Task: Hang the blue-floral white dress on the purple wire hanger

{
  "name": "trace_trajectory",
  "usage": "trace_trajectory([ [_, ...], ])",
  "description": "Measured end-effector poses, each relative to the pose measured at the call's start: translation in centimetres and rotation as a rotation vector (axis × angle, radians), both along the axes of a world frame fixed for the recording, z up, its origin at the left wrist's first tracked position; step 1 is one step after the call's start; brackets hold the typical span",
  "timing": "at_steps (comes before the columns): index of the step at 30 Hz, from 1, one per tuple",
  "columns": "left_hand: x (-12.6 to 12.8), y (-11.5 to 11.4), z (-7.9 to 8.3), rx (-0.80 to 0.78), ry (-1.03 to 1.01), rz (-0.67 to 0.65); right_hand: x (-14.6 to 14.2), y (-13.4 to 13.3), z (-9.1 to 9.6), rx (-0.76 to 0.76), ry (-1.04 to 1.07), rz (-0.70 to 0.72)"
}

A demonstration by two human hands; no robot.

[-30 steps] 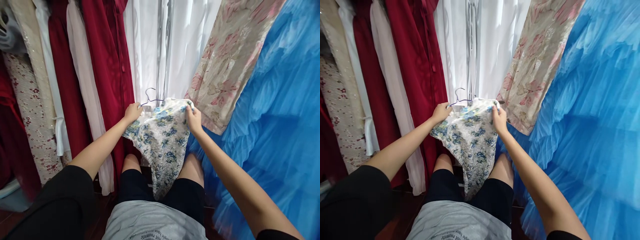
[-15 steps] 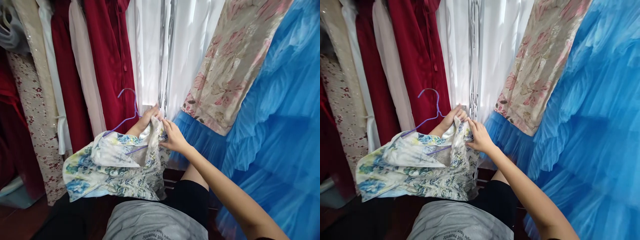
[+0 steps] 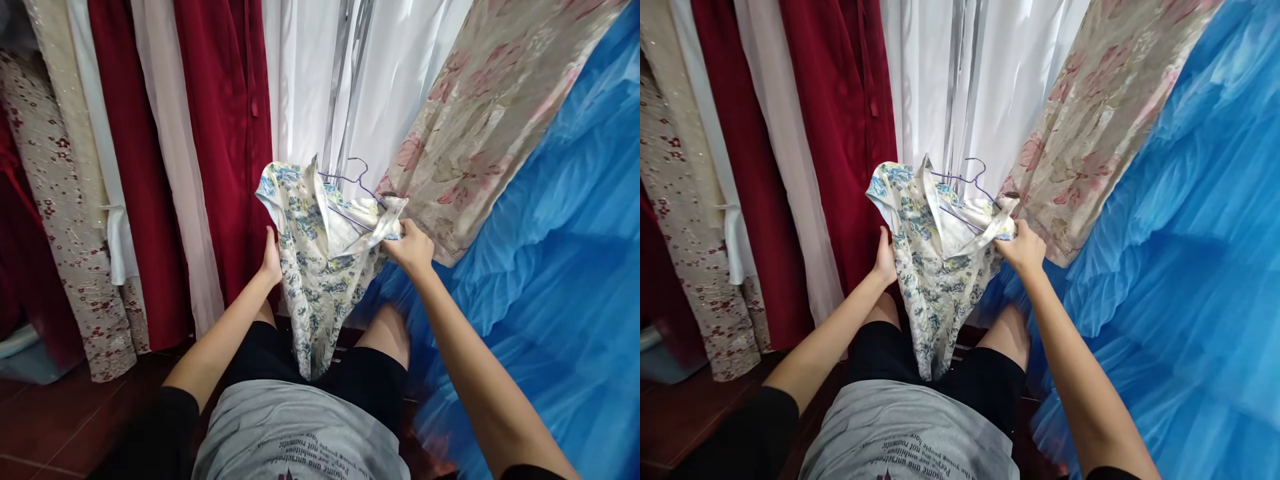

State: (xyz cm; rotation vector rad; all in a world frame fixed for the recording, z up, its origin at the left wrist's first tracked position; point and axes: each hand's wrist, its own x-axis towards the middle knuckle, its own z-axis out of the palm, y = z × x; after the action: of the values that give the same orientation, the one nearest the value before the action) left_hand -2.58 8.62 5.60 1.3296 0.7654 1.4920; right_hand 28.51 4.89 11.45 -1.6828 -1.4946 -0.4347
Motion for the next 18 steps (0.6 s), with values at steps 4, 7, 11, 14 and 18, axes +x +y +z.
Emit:
trace_trajectory([
  [4, 0.7, -0.4, -5.6, -0.017, -0.232, 0.118, -1.4, -0.1, 2.0, 0.03, -0.113, 0.079],
  [7, 1.7, -2.1, -9.2, -0.124, -0.218, 0.087, -0.6, -0.3, 1.4, 0.054, -0.177, 0.196],
  [11, 2.8, -5.1, -12.4, -0.234, -0.222, 0.049, 1.2, -0.9, -1.5, 0.122, -0.196, 0.285],
  [14, 3.5, -6.6, -13.5, -0.225, -0.18, 0.031, -0.3, -2.6, -5.7, 0.399, 0.064, 0.183],
  [18, 4.2, -7.5, -13.6, -0.162, -0.162, 0.081, -6.9, -5.6, -12.9, 0.421, 0.811, 0.291],
])
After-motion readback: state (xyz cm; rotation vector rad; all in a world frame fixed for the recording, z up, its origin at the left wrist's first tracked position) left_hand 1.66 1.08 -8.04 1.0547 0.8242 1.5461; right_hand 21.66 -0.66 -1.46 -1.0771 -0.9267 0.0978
